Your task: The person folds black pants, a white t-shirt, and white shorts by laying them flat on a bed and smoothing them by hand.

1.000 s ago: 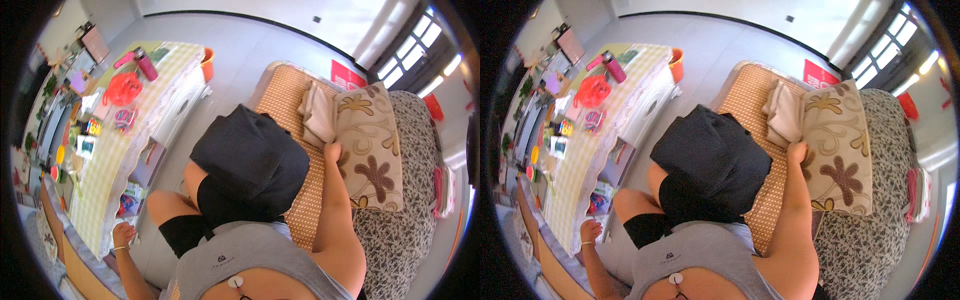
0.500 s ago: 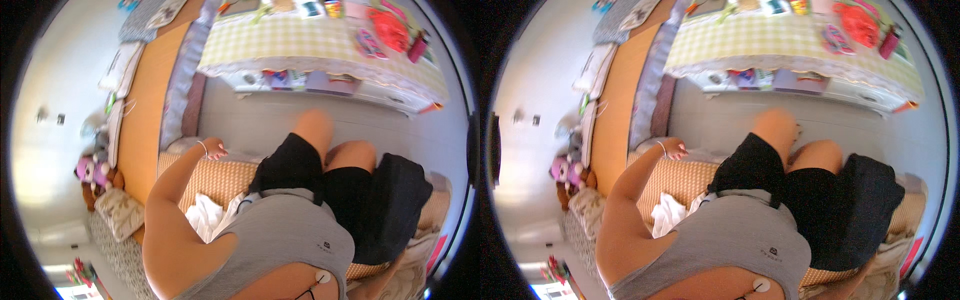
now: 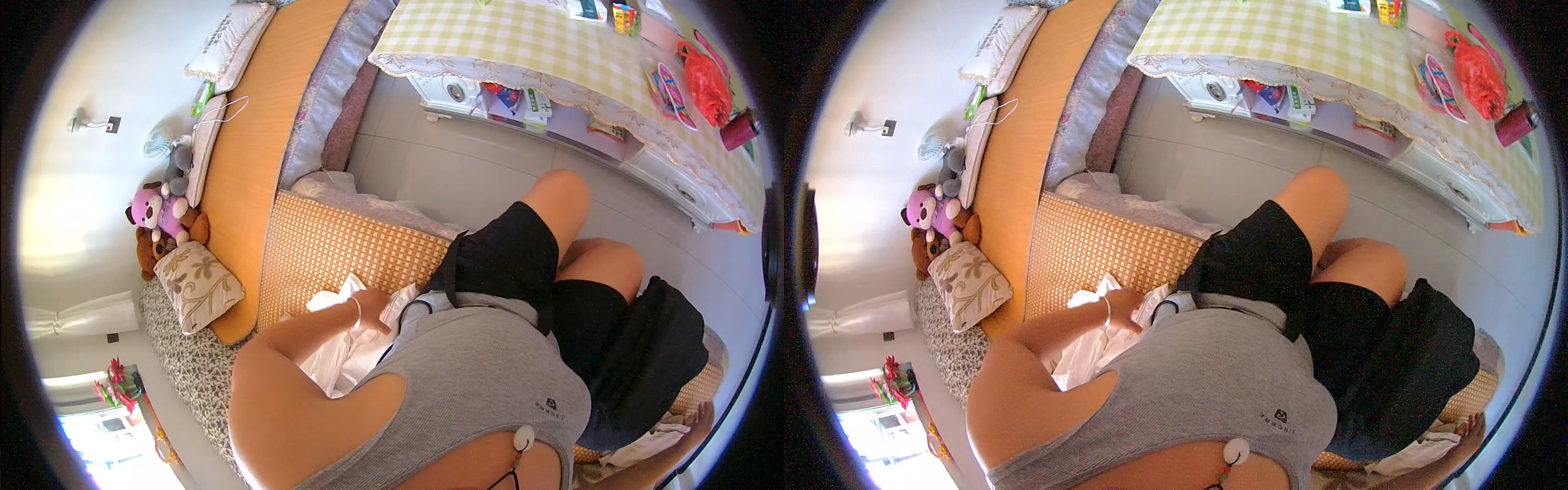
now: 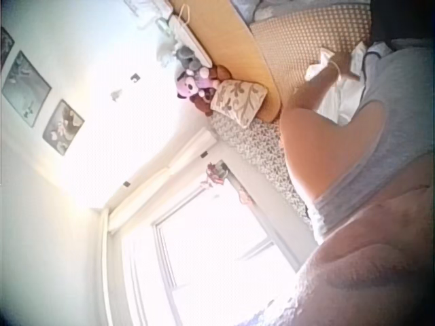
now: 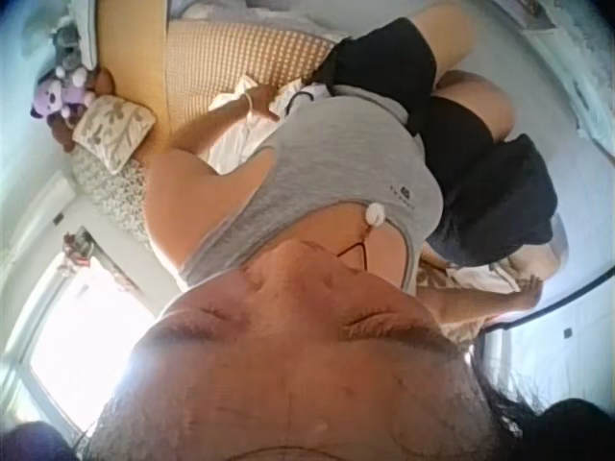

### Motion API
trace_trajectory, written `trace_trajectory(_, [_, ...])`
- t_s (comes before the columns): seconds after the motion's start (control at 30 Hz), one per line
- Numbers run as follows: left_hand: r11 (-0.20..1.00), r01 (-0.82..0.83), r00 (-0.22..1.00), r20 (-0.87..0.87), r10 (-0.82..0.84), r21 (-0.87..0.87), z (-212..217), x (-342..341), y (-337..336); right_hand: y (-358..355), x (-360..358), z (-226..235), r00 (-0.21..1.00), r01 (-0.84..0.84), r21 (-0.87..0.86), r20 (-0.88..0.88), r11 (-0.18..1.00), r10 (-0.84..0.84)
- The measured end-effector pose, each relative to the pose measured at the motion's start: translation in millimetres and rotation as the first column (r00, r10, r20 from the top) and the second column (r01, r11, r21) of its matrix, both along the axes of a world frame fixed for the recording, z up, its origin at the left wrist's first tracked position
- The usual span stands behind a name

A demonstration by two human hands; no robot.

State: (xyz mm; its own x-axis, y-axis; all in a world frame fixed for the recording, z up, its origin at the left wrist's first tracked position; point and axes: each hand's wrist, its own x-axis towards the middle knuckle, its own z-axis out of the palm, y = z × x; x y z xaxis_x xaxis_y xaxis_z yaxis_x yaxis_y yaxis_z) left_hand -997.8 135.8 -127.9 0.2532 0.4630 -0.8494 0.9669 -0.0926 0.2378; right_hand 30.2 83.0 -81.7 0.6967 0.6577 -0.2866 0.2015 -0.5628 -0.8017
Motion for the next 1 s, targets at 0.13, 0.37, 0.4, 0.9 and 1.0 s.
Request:
trace_trajectory(0.13, [0.993,-0.109,0.994,0.013,0.109,0.035,-19,32,-25,88,-115,38,0.982,-0.087,0.011,0.167,0.996,0.084])
trace_trajectory(0.37, [0.831,-0.06,0.991,0.069,0.118,-0.552,-46,7,-29,123,-174,18,0.727,-0.362,-0.309,0.498,0.88,0.474])
trace_trajectory(0.4, [0.833,0.007,0.996,0.076,0.042,-0.553,-62,-4,-46,119,-176,6,0.671,-0.356,-0.36,0.544,0.862,0.504])
trace_trajectory(0.9, [0.892,-0.439,0.678,-0.692,0.248,-0.11,26,-180,23,105,-191,-36,0.676,-0.386,-0.137,0.631,0.912,0.38])
trace_trajectory(1.0, [0.852,-0.524,0.617,-0.683,0.391,0.014,7,-184,17,99,-193,-36,0.68,-0.355,-0.16,0.632,0.921,0.372])
